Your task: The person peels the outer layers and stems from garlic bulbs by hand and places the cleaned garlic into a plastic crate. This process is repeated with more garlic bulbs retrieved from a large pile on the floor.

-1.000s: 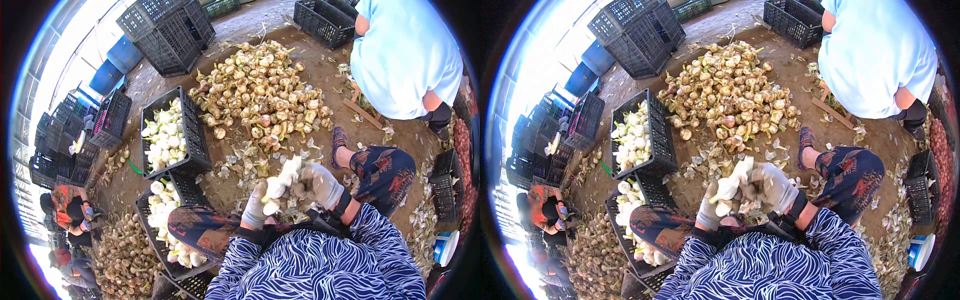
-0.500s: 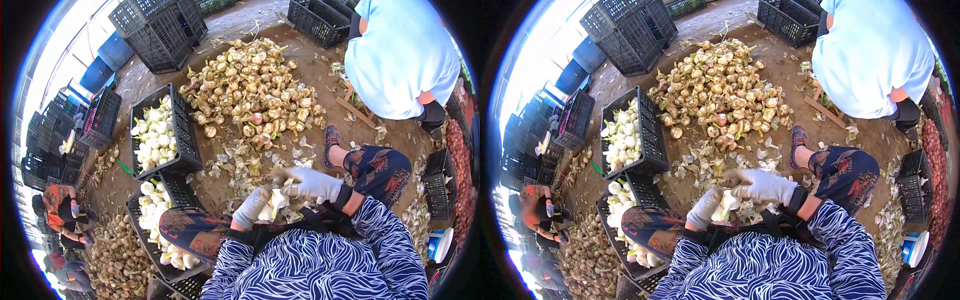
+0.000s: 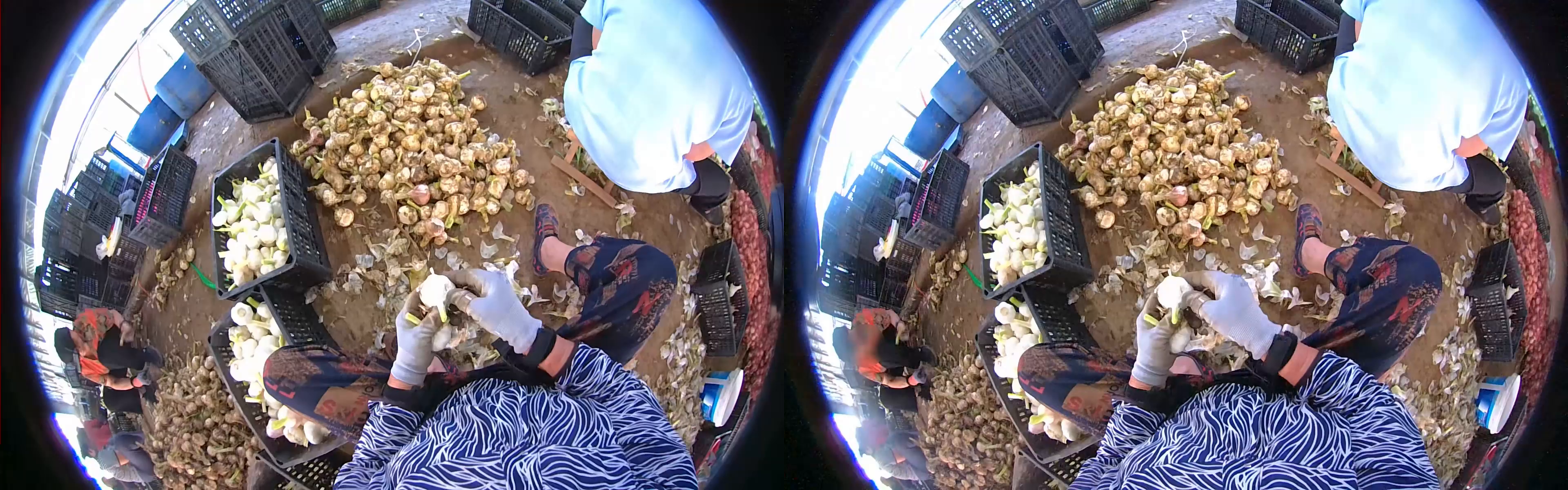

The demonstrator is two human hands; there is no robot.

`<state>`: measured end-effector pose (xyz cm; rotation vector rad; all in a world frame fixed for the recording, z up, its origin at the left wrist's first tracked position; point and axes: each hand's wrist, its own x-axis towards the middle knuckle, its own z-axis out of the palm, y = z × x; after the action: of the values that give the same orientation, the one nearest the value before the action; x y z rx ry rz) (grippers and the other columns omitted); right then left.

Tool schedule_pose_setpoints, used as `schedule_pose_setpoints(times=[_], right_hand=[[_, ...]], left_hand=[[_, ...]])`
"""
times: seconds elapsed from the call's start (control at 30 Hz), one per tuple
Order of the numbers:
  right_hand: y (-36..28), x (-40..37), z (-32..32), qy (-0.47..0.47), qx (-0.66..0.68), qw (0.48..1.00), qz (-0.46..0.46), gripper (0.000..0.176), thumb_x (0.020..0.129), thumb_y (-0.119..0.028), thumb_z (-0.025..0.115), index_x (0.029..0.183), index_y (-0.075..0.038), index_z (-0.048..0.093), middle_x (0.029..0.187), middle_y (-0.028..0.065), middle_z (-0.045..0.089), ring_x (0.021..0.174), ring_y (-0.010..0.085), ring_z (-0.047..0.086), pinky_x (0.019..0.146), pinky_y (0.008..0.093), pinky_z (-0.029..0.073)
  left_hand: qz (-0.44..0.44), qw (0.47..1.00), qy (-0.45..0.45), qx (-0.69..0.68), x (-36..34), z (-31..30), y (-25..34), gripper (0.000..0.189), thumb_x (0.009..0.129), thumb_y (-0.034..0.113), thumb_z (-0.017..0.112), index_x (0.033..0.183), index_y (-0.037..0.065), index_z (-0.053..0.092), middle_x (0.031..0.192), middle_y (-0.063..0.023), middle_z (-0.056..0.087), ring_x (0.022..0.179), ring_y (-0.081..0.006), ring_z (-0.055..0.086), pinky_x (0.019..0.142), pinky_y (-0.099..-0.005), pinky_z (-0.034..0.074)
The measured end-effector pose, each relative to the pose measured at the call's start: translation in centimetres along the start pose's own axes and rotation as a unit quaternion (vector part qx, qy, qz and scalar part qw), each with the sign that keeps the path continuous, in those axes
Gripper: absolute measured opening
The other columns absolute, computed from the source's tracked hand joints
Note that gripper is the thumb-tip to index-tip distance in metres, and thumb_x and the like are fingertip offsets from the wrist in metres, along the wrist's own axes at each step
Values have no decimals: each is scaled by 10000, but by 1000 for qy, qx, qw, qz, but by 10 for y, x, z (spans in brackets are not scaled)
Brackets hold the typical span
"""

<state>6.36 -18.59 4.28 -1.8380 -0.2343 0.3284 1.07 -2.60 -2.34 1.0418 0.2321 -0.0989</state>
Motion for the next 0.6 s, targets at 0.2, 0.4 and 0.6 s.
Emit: schedule_pose_setpoints(times=[0.2, 0.4, 0.6], right_hand=[[19, 12, -9, -66, 119, 988, 74, 244, 856, -91, 626, 1067, 16, 688, 857, 108, 725, 786, 129, 668, 710, 278, 517], [21, 10, -10, -41, -36, 999, 5, 209, 834, -156, 621, 963, -10, 695, 824, 179, 689, 773, 276, 675, 696, 366, 517], [26, 3, 4, 63, -165, 983, -48, 158, 838, -175, 594, 915, -43, 633, 857, 194, 659, 840, 385, 631, 718, 465, 495]], left_hand=[[-44, 989, -73, -119, 2, -8, 3, 570, 820, 128, 756, 1310, -17, 503, 1143, -84, 643, 947, -148, 643, 793, -259, 533], [-67, 990, -92, -81, -1, -11, 6, 517, 841, 97, 725, 1297, -19, 510, 1118, -97, 650, 866, -159, 665, 702, -246, 551], [-51, 987, -70, -135, 5, -6, 2, 437, 906, 250, 645, 1248, 9, 518, 1012, -108, 653, 709, -183, 631, 619, -294, 529]])
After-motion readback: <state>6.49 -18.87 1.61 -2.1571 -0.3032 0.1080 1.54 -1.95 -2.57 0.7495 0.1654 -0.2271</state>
